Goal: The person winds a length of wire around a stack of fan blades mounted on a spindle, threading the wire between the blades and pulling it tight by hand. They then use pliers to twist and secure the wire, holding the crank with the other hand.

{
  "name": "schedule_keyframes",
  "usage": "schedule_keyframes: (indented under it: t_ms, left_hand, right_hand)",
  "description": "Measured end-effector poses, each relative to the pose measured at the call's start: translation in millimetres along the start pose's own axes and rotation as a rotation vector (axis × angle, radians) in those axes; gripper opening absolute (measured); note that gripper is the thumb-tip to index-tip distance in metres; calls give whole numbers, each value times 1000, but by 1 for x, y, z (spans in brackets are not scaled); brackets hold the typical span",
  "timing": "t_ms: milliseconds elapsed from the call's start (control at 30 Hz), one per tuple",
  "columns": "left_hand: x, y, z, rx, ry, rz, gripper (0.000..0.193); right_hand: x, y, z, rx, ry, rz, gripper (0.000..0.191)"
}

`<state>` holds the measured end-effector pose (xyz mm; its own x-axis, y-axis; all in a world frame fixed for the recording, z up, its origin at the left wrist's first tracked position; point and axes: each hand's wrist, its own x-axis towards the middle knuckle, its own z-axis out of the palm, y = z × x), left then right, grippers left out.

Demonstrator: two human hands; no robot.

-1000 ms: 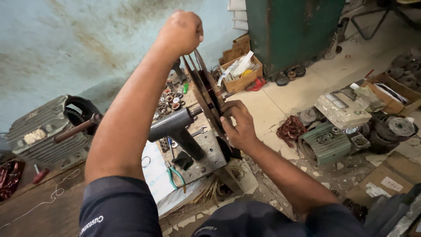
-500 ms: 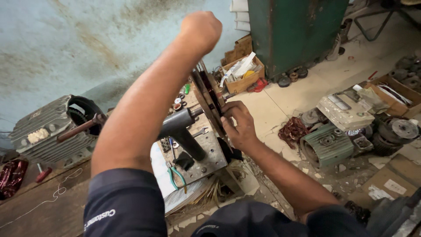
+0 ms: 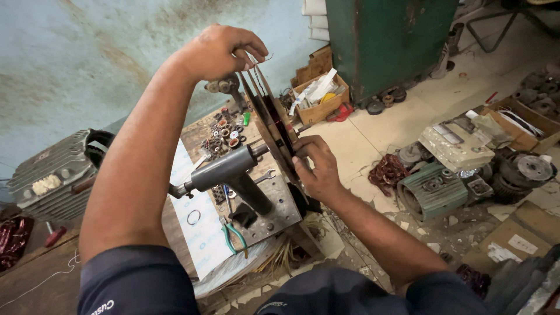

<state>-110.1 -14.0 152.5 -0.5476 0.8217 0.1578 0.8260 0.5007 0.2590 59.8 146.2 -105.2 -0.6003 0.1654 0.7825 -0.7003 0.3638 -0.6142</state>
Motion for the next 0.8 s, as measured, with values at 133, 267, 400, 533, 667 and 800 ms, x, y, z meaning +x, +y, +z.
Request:
schedule_keyframes:
  t_ms: [133, 267, 400, 533, 667, 800]
  left_hand:
    - [7, 1, 1, 70, 4, 70, 37]
    - [7, 7, 5, 173, -10, 39, 40]
    - [6, 9, 9, 260, 7, 82, 38]
    - [7, 9, 12, 279, 1, 90, 37]
    - [7, 10, 15, 315, 3, 44, 39]
    - [7, 12, 15, 307, 0, 37, 41]
  right_hand:
    - [0, -1, 0, -4, 7, -6, 6]
    - [0, -2, 1, 4, 13, 10, 7]
    - [0, -4, 1, -22, 14, 11, 7]
    - [0, -5, 2, 4, 35, -18, 7]
    - [-1, -5, 3, 4, 37, 3, 7]
    - [-2, -4, 4, 25, 31, 39, 6]
